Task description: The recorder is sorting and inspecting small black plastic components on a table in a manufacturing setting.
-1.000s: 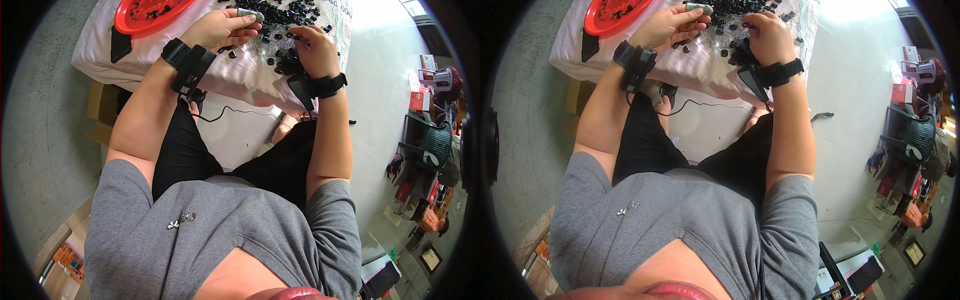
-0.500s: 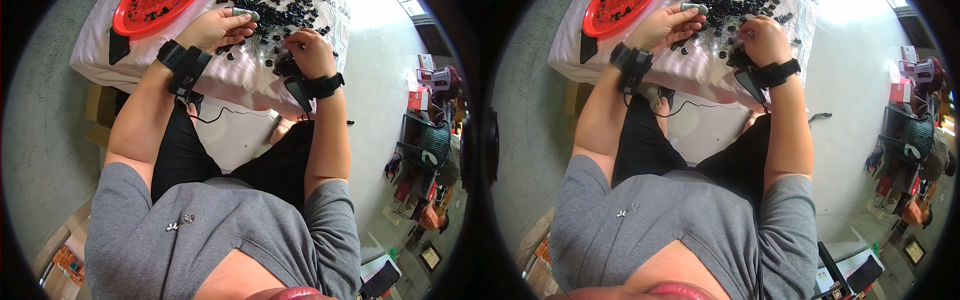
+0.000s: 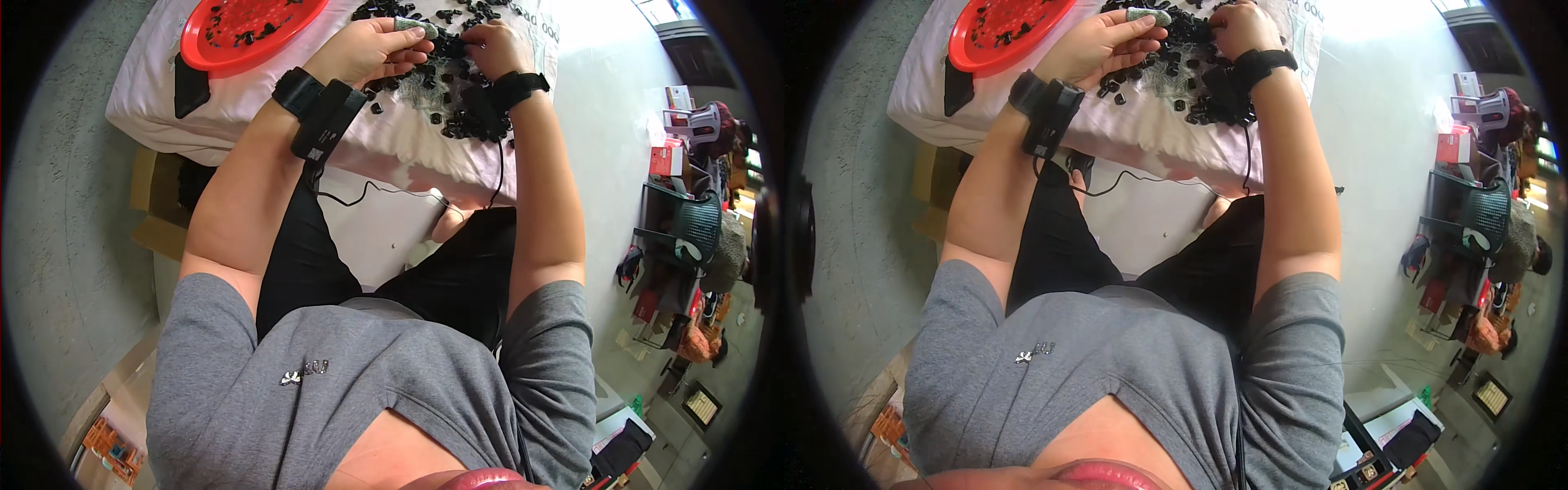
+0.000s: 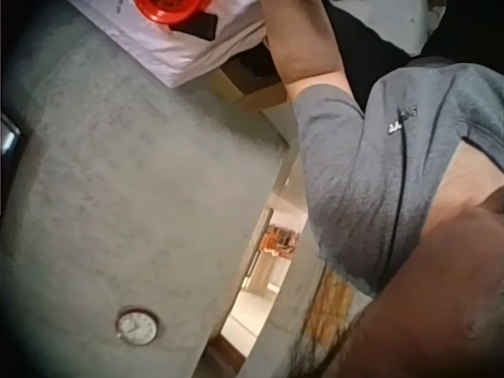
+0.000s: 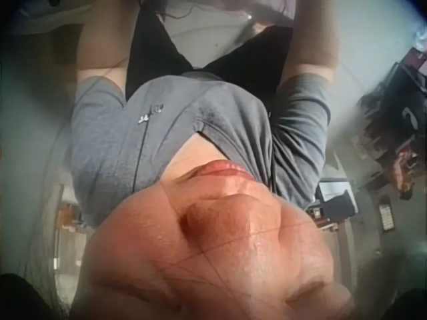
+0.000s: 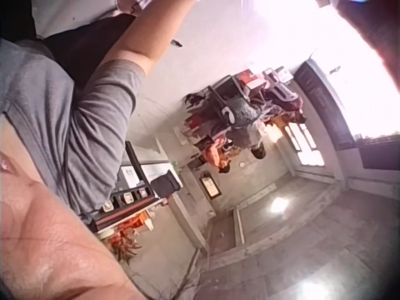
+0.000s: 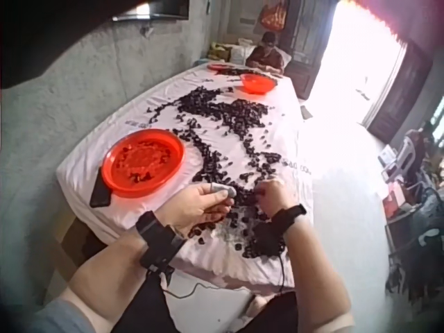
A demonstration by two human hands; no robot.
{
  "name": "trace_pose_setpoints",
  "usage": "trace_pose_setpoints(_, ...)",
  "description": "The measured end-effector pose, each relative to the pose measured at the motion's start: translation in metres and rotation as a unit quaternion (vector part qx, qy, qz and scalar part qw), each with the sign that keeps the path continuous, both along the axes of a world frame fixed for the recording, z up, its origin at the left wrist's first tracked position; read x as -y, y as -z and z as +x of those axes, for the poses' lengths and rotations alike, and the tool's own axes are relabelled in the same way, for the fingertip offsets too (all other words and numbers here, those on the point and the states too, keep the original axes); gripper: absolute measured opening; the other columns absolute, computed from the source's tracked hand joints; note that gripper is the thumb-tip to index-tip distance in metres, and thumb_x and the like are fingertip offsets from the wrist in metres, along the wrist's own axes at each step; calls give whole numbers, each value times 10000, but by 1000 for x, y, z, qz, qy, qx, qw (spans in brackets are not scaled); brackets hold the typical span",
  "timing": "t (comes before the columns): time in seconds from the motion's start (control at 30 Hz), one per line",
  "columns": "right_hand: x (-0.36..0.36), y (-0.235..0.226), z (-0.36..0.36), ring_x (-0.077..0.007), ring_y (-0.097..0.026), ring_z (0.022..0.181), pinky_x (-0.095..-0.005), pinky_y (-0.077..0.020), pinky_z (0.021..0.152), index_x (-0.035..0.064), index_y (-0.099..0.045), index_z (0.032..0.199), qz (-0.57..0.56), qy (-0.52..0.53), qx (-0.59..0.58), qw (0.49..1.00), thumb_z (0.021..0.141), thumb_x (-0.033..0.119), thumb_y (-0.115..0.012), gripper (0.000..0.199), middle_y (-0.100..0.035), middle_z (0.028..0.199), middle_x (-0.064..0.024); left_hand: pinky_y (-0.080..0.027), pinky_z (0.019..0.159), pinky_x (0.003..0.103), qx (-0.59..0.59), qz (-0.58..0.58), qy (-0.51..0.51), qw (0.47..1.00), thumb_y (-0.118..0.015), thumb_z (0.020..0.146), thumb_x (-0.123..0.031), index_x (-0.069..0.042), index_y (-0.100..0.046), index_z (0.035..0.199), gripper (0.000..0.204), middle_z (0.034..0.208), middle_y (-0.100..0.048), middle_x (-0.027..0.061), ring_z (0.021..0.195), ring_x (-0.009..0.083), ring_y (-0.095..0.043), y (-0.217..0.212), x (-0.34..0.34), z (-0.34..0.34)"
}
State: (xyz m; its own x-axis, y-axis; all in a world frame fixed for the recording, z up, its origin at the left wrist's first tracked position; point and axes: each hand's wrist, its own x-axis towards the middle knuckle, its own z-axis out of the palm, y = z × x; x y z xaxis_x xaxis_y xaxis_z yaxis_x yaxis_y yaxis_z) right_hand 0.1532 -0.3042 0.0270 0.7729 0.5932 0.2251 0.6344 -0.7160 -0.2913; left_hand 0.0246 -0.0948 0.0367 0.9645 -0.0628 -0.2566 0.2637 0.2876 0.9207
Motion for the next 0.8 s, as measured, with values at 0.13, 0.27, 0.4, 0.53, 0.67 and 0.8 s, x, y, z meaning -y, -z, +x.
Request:
trace_pose_setpoints(0.13,4,2,5,-286,-665,877,-385,-534,806,117,-751,944,-19,-51,42,998,793,174,-735,162,-681,942,-87,-550,780,237,21,-20,-2,1000,-625,969,-219,-43,-636,1090,214,1027,-698,55,874,100,-664,-4,1,1)
trace_pose_setpoints(0.27,2,-31,-38,-191,-645,761,-313,-529,693,105,-748,941,49,-29,19,998,790,159,-765,161,-676,901,-57,-573,809,281,-14,-27,-21,999,-630,968,-207,-14,-609,1086,227,1011,-701,76,872,127,-678,-9,13,-4)
trace_pose_setpoints(0.4,-5,-53,-88,-106,-575,695,-245,-488,653,64,-738,959,196,-71,-24,978,796,80,-752,164,-660,849,-11,-559,822,247,-40,-64,25,997,-671,940,-256,-55,-641,1121,271,1041,-693,42,937,110,-669,1,25,1)
trace_pose_setpoints(0.53,1,-49,-101,-87,-585,702,-228,-487,660,65,-746,965,258,-60,-6,964,809,65,-742,156,-657,820,-18,-587,810,276,16,-142,48,989,-731,887,-149,1,-631,1035,233,965,-707,90,903,172,-695,21,23,15)
trace_pose_setpoints(0.67,17,-34,-101,-199,-653,737,-311,-529,678,92,-753,911,226,-22,-37,973,788,105,-734,124,-677,859,-58,-584,852,267,25,-132,40,990,-720,879,-72,-2,-667,1034,178,958,-709,99,913,174,-695,20,16,12)
trace_pose_setpoints(0.8,25,-18,-101,-280,-636,818,-379,-523,746,85,-737,839,118,-28,-30,992,771,92,-710,73,-663,835,-83,-520,661,232,-9,-156,52,986,-638,951,-109,-37,-658,1031,110,800,-649,7,707,98,-623,-4,3,1)
